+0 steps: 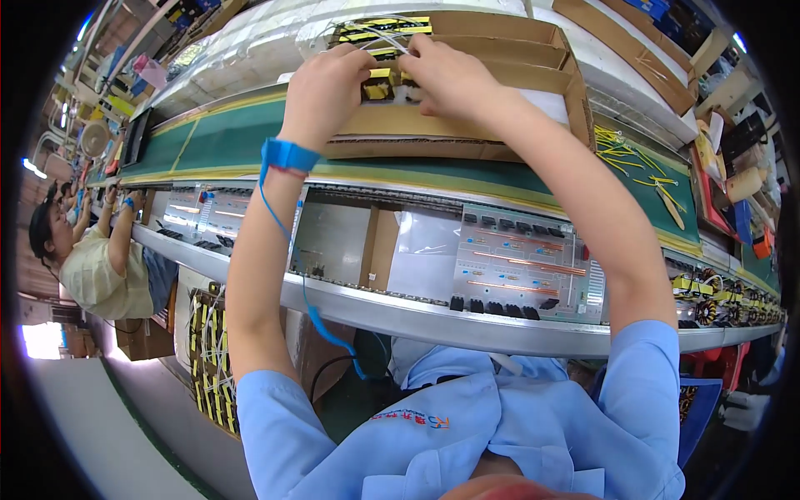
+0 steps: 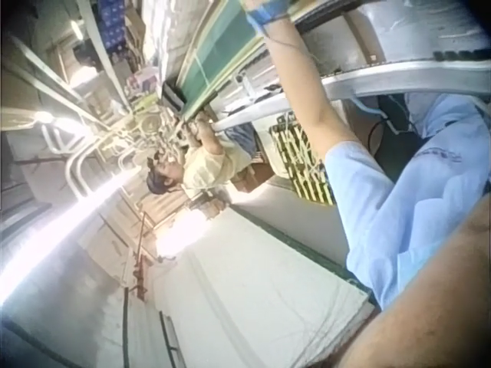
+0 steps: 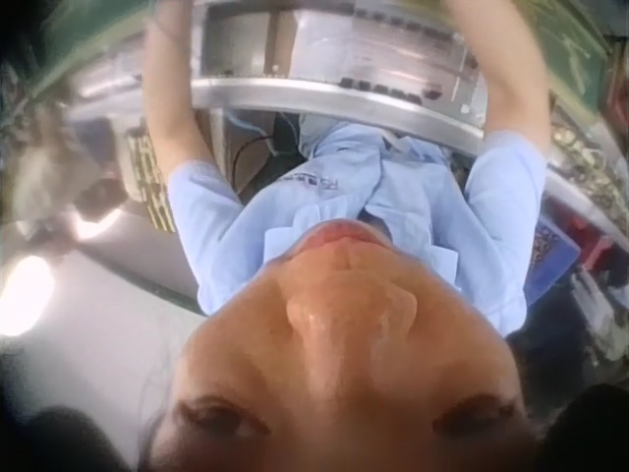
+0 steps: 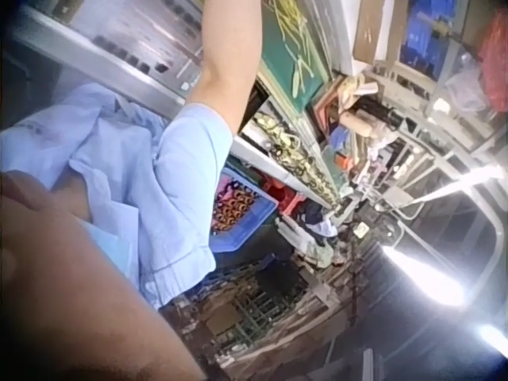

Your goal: The person assembles electronic components by hand, inserting transformers and routing wires on a circuit board.

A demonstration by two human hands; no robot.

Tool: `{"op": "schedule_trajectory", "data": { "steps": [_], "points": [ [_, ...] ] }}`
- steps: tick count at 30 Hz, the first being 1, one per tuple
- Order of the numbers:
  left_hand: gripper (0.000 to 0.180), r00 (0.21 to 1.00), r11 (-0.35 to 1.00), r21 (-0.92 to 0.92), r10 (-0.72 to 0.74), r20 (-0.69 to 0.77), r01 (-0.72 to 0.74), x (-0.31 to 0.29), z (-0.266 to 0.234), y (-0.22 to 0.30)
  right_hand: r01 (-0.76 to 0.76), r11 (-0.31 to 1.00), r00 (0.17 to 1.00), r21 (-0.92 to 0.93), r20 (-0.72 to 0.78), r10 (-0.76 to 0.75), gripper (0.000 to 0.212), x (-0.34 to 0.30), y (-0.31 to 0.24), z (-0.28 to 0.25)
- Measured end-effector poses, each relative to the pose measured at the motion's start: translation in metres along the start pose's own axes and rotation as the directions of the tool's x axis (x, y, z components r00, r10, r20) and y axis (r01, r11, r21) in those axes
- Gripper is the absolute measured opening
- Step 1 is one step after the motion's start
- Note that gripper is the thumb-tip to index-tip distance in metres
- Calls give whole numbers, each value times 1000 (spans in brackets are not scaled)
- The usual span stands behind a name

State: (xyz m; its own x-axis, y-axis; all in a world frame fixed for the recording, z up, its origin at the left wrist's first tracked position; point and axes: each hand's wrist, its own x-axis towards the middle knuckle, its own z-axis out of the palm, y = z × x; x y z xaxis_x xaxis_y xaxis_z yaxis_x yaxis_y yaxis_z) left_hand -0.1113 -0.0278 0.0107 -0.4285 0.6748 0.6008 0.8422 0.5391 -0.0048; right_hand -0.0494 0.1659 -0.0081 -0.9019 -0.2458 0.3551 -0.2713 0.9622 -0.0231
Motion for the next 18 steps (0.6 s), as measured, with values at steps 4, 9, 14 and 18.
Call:
{"op": "schedule_trajectory", "data": {
  "steps": [4, 9, 14, 18],
  "points": [
    [32, 976, 982, 27, 183, 119, -188, 6, 21, -13, 8, 1000, 987, 25, -160, -4, 50, -8, -4, 16],
    [60, 975, 931, 301, 168, 149, -206, -4, 41, -11, -138, 978, 978, 158, -137, 160, 40, -32, 16, -12],
    [45, 973, 954, 228, 158, 170, -195, 10, 50, -12, -166, 691, 930, 703, -122, 348, 25, -92, 39, -87],
    [38, 962, 944, 222, 206, 178, -244, 4, 48, -14, -155, 152, 877, 976, 65, 476, 33, -157, 37, -119]
  ]
}}
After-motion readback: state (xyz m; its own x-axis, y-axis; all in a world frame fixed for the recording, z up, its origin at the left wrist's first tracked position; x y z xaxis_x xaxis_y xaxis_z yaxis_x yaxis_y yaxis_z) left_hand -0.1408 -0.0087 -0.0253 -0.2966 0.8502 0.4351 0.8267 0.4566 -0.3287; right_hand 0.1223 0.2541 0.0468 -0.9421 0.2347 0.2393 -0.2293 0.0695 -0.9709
